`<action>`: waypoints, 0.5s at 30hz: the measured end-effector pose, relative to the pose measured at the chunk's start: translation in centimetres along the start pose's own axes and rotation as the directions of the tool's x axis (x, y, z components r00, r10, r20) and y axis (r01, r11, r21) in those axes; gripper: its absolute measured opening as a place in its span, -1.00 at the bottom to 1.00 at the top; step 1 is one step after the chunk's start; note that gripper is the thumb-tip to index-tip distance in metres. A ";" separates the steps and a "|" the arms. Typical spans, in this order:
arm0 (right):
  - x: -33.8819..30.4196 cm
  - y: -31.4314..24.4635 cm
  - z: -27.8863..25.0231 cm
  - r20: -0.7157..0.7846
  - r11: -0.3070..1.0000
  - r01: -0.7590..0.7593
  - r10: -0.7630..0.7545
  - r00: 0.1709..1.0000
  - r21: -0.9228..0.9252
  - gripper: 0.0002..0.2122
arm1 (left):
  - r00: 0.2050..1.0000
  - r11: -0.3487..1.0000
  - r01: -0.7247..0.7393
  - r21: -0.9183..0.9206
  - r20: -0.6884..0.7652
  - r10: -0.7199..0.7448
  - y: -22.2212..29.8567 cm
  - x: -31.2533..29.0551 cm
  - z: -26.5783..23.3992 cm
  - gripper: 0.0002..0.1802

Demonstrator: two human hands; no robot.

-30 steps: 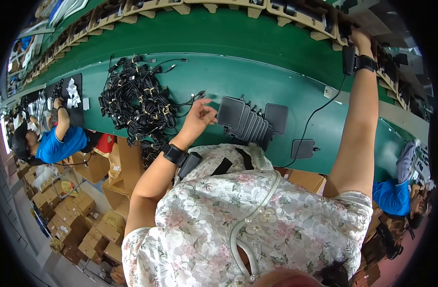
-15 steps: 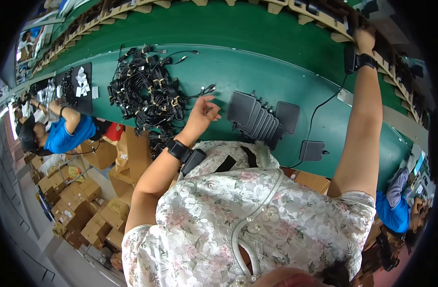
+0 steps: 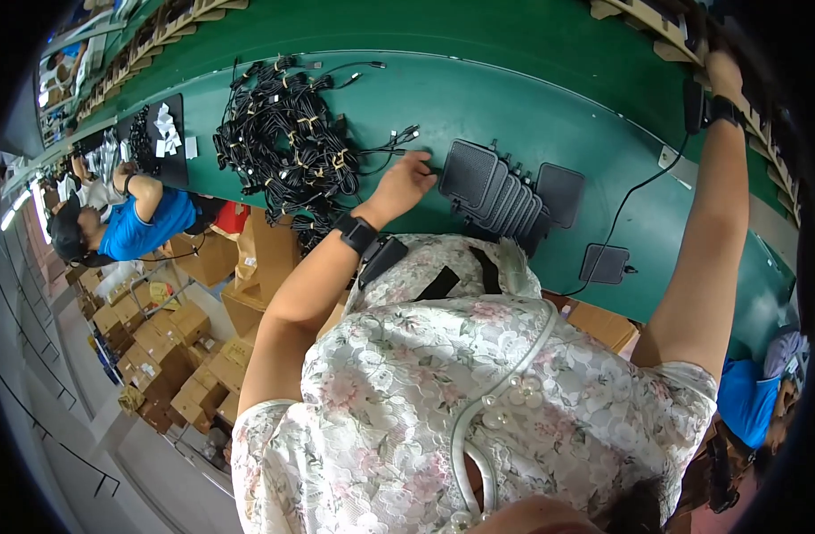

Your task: The person picks up a cable from a pile, wraps it, and places it into a tray before placing a small black plate into the tray as well. This process is repeated for several cables and plates.

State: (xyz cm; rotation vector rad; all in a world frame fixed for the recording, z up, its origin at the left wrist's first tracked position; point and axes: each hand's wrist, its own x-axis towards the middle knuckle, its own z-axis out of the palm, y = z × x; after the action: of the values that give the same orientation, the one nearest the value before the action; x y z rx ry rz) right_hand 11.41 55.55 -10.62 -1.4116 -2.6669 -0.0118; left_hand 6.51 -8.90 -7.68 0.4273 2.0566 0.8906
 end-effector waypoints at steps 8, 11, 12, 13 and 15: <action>-13.4 -12.1 -9.5 -0.437 0.902 0.431 -0.397 0.807 -0.023 -0.68 | 0.998 0.998 -0.040 0.051 0.060 0.037 -0.8 1.1 0.8 -0.53; -24.8 -19.5 -9.8 -0.297 0.419 0.825 -0.789 0.538 0.380 -0.61 | 0.994 0.997 0.049 0.060 0.092 -0.054 -1.9 1.1 -0.1 -0.52; -28.9 -20.6 -8.9 -0.194 0.371 0.781 -0.832 0.520 0.503 -0.58 | 0.986 0.992 0.109 0.071 0.117 -0.116 -2.2 1.2 -0.3 -0.51; -32.3 -21.6 -8.1 -0.052 0.434 0.742 -0.846 0.531 0.511 -0.57 | 0.974 0.982 0.170 0.082 0.140 -0.180 -2.4 1.3 -0.4 -0.49; -36.2 -22.9 -6.4 0.173 0.570 0.677 -0.809 0.563 0.465 -0.58 | 0.947 0.968 0.250 0.003 0.209 -0.245 -1.3 0.7 -0.2 -0.48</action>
State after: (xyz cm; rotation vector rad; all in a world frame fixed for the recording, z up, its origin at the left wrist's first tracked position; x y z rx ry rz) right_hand 13.31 12.41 -7.15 -0.0514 -3.1288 0.6814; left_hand 5.96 -9.44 -8.96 0.2313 1.8564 0.6877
